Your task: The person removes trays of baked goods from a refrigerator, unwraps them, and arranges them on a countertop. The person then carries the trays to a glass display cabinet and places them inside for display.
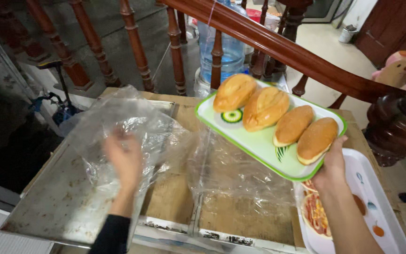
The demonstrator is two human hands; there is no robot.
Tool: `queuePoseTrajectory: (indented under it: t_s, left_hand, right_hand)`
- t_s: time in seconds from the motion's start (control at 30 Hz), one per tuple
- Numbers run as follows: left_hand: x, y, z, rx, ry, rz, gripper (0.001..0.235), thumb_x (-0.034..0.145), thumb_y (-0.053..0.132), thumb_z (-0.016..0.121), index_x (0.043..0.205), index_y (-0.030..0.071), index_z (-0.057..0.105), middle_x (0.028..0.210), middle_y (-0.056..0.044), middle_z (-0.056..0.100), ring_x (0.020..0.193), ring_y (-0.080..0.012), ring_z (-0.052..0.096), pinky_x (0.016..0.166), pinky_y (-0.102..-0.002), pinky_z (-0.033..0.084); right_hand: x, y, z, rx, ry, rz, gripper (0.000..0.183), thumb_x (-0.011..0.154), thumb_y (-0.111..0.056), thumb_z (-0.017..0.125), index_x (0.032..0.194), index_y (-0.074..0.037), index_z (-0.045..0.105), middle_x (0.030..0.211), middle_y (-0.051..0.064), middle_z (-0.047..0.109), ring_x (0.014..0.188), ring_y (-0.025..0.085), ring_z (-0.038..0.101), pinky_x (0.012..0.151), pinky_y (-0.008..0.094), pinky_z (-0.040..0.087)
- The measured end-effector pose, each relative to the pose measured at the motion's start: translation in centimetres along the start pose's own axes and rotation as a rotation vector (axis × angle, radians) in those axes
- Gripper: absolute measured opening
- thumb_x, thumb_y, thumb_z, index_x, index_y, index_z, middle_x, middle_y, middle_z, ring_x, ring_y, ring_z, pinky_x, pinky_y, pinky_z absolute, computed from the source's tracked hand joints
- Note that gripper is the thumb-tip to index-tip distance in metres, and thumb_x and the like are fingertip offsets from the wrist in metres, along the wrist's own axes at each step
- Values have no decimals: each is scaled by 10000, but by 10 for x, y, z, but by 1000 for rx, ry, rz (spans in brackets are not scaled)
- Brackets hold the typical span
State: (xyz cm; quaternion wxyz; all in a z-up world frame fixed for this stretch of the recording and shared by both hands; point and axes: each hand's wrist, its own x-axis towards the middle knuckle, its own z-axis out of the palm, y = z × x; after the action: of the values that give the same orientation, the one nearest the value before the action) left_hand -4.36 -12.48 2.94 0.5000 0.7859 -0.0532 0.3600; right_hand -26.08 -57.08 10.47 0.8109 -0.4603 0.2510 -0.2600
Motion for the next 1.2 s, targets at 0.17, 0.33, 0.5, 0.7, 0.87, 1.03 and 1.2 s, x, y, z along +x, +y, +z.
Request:
queuePoseTrajectory:
  t_s: [0.17, 0.33, 0.5, 0.7, 0.87, 1.03, 1.2]
  left_hand:
    - [-54, 84, 34, 385, -571, 390, 644, 813, 292, 741, 1401, 115, 547, 1405, -152, 581, 1331, -371, 493, 1108, -548, 350]
    - [-61, 32, 17, 922, -759, 374, 1086, 680, 262, 758, 1606, 130, 205, 1585, -197, 345, 1474, -418, 303, 1136, -655, 249]
    - [-61, -26, 5, 993, -860, 124, 966, 810, 235, 688, 1646, 150, 211, 1357, -137, 592, 1256, -331, 566, 979, -543, 506]
    - [23, 9, 15, 703, -370, 306, 229, 868, 178, 624, 1059, 59, 661, 962, -170, 712, 925, -392, 696, 699, -529, 572]
    - [68, 127, 38, 412, -134, 490, 305, 858, 81, 621, 1160, 69, 656, 943, -156, 704, 905, -382, 680, 684, -527, 536]
    - [26, 197, 68, 213, -183, 867, 481, 736, 126, 632, 1206, 28, 629, 1077, -172, 690, 962, -360, 665, 799, -468, 542]
    - [-70, 192, 101, 350, -573, 991, 334, 826, 131, 612, 1148, 84, 682, 917, -91, 709, 857, -271, 694, 760, -441, 541]
  right_hand:
    - [7, -1, -15, 105, 47, -88, 798, 984, -675, 167, 1565, -161, 356, 1643, 60, 412, 1495, 261, 429, 1222, 468, 349]
    - [10, -3, -29, 86, 51, -101, 801, 974, -683, 156, 1571, -188, 355, 1643, 33, 411, 1500, 252, 421, 1223, 461, 343]
    - [16, 6, -31, 91, 58, -81, 809, 971, -692, 167, 1571, -187, 368, 1639, 22, 425, 1500, 247, 426, 1226, 459, 350]
    - [24, 10, -25, 125, 56, -103, 806, 970, -698, 167, 1574, -198, 352, 1645, 24, 401, 1507, 251, 415, 1233, 469, 348]
    - [31, -3, -30, 205, -20, -233, 836, 940, -719, 143, 1592, -235, 343, 1668, -7, 391, 1519, 238, 402, 1235, 474, 339]
    - [33, -26, -59, 179, -32, -473, 839, 963, -739, 190, 1617, -230, 317, 1700, 6, 366, 1560, 249, 383, 1272, 475, 323]
    - [28, -48, -88, 194, 92, -528, 826, 968, -741, 225, 1606, -228, 331, 1691, -5, 371, 1544, 224, 384, 1262, 467, 322]
